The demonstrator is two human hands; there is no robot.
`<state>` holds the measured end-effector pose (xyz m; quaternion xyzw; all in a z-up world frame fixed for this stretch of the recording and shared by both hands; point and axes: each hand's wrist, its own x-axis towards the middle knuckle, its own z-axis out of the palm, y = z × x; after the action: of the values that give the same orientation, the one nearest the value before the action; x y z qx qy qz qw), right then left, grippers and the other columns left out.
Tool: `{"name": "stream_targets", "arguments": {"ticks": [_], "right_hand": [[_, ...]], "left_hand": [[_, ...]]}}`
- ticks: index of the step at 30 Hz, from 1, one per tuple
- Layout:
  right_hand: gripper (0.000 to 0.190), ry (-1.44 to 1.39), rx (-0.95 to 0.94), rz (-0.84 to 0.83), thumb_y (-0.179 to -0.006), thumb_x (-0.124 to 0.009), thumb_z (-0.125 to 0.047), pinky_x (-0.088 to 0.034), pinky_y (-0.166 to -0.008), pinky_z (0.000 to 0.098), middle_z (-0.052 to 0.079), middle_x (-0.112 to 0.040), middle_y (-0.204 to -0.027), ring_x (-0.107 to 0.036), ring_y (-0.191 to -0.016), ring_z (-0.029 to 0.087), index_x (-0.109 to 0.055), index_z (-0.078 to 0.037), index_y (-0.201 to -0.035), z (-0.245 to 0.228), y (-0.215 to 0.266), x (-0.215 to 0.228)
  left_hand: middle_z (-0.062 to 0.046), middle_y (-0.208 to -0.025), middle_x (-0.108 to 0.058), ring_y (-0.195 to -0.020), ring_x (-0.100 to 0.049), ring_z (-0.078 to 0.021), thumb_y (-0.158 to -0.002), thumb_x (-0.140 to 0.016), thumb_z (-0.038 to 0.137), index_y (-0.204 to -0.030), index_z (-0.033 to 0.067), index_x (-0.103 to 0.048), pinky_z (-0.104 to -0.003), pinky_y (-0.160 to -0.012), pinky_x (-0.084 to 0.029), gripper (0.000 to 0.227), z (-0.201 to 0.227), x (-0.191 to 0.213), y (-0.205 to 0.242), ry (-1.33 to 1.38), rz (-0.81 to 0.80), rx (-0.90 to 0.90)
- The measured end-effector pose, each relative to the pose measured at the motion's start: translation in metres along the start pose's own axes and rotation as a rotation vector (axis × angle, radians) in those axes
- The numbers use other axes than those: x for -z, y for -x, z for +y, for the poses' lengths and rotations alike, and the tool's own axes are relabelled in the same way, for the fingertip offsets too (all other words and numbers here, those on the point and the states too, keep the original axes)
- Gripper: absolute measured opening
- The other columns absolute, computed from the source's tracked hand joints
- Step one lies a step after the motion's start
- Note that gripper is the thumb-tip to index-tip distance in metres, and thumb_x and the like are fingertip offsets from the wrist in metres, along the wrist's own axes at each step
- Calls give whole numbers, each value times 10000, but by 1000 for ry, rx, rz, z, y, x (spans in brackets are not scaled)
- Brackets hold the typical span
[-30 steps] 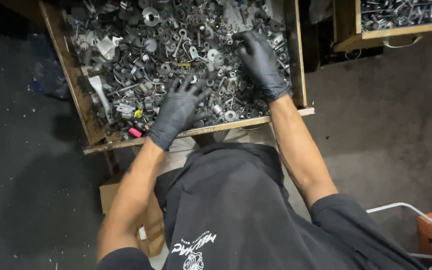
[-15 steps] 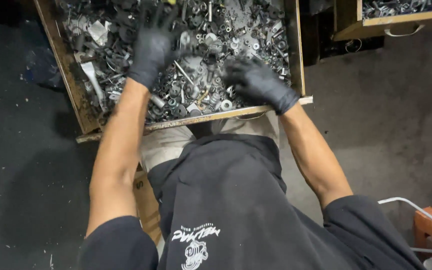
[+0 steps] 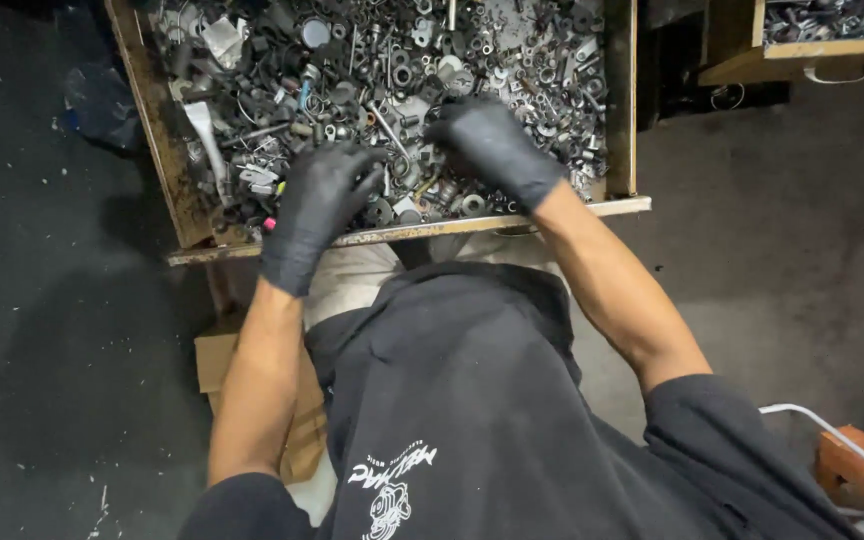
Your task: The person rummages through a drawer filled with various metal hardware items, including bolts, nuts, and washers. They pick up and inspect several small metal pieces by hand, turning them over and occasionally placing them back into the drawer.
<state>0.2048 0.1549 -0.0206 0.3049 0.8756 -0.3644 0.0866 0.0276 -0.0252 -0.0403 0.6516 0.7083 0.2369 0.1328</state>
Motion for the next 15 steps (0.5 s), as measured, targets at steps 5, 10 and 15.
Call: {"name": "stream_targets", "arguments": {"ticks": [5,10,15], "right_hand": [[80,310,476,357,-949,-743,28,-669,-541,259,64,-714,-763,-725,-615,200,-727,-37,-993,25,-42,-52],[179,630,252,124,-972,-695,-80,-564,-398,289,-21,-612,-594,-597,-442,149,-721,-245,-1036,42,-50,-60],[109,843,404,314,-763,-731,-197,-609,-597,435,22,-656,-522,-723,-558,250,-757,-187,-658,73,-50,-68]], "left_hand": [[-130,-1076,-728,-904,-681,-266,-1026,-679,299,-1176,113,-722,-426,-845,-553,243,-15,-23,-17,-154,19,-80],[-84,-1287,-660,-1119,-599,-300,-1017,-627,464,-1314,189,-667,-444,-879,-504,406,-13,-24,-33,-210,-65,-72],[-4,-1447,-576,-1347,-499,-294,-945,-667,471,-1317,256,-656,-554,-1087,-396,430,-22,-52,-21,-241,-312,-92]]}}
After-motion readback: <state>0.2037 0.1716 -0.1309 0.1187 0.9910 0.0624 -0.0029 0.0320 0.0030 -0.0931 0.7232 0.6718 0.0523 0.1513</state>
